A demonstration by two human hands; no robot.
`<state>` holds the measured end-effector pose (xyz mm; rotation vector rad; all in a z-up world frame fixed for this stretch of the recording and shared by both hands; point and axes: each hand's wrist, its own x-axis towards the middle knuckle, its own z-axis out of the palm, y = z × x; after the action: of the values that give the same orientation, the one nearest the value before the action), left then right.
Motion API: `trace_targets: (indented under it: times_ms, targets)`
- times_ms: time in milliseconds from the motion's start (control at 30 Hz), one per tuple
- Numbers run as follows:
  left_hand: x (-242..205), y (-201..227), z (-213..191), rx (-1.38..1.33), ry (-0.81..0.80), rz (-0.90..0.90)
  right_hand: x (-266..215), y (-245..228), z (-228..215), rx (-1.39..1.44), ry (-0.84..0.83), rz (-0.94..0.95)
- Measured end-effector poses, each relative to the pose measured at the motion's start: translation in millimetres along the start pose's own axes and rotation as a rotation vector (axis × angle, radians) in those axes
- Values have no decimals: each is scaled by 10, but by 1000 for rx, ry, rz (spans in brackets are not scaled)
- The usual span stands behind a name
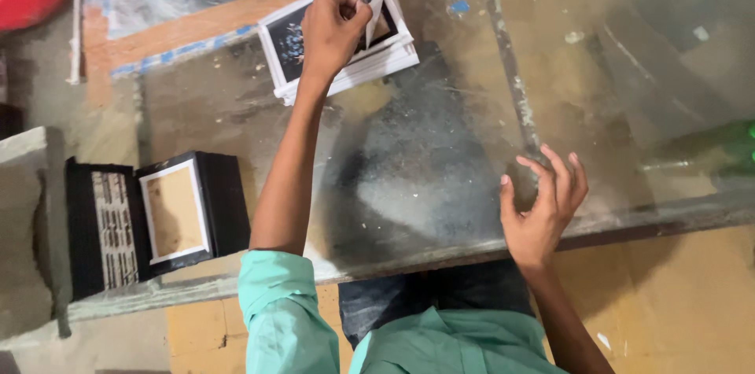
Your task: The person assembles small clock frames by inserting a backing card into a black frame and then placing a printed clock face on top. They repeat this process for multiple units, stacking the finished frames on the table.
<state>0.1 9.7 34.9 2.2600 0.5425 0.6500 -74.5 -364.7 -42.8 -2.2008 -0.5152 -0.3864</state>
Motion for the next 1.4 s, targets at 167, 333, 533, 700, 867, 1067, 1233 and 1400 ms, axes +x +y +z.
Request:
trace_targets:
  times_ms: [167,333,533,700,867,1067,1233,1400]
  targets:
    - [-132,324,-474,20,331,378,-102,88,3,25,7,-26]
    - [-491,740,-1156,-328,235,496,142,-101,-20,261,29,-32]
    - [-1166,1208,-1228,-1172,-38,-207,803,-294,-114,1084,-431,-110]
    - [-1835,943,-1321,-1390,-232,-429,845,-114,-42,1251,-1282,243]
    - [-2310,519,-1407,-1484,-133,-619,305,-217,9,1114,-1308,373]
    - [-2586,120,-1347,-1588,-150,-651,94,-584,91,1008,-1266,287]
    - [-2443,16,-1573,-1054,-258,-364,521,-988,-214,571,-1208,-49]
    - [-2084,260,-1516,-340,-1010,122,818,-1570,-302,-432,-1378,-481]
